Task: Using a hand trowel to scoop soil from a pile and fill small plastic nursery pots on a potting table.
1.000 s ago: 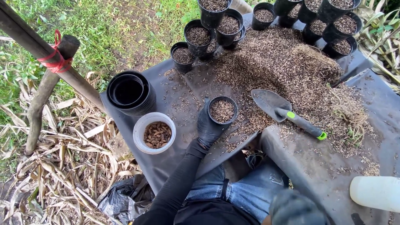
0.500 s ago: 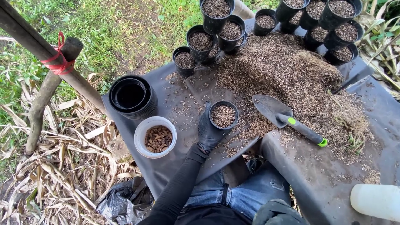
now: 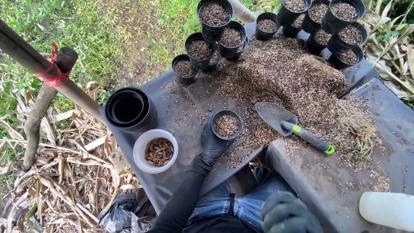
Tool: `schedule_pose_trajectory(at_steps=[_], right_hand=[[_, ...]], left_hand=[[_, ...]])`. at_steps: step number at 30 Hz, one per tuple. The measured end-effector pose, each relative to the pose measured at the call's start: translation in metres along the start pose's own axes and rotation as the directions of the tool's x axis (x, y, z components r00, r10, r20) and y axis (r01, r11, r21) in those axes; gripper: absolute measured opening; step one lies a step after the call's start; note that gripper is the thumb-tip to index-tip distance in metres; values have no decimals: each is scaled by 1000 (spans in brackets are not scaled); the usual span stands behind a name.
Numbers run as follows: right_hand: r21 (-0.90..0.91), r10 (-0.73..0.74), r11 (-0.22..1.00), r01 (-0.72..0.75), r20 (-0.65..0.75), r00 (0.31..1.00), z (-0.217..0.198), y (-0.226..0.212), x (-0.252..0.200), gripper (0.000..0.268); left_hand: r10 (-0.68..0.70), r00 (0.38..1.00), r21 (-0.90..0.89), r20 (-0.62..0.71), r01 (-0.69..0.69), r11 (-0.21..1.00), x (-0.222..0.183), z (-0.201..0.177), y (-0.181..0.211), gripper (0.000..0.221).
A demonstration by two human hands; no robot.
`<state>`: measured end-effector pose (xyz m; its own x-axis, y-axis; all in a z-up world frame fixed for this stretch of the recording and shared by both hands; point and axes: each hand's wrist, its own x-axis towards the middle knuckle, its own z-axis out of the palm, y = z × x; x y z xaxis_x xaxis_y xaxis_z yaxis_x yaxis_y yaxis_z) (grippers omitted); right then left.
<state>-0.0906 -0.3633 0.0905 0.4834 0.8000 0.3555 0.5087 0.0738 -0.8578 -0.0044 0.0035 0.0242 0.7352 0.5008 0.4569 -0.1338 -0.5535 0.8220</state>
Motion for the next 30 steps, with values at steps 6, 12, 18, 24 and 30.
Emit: schedule_pose_trajectory(at_steps=[6, 12, 18, 24, 30], right_hand=[[21, -323, 924, 382, -492, 808, 18, -50, 182, 9], [-45, 184, 958, -282, -656, 731, 33, 64, 197, 44], [23, 513, 821, -571, -471, 718, 61, 88, 226, 110], [172, 627, 752, -636, -485, 610, 72, 103, 245, 133], [460, 502, 840, -288, -457, 734, 80, 180, 215, 133]], left_hand=[[20, 1000, 95, 25, -22, 995, -18, 23, -41, 112], [21, 999, -52, 31, -19, 998, -3, 3, -8, 99], [61, 989, -137, 134, -43, 990, 1, -3, -18, 90], [178, 981, -120, 72, -168, 978, -1, 14, -20, 90], [137, 990, -105, 42, -132, 986, 2, 14, -23, 82]])
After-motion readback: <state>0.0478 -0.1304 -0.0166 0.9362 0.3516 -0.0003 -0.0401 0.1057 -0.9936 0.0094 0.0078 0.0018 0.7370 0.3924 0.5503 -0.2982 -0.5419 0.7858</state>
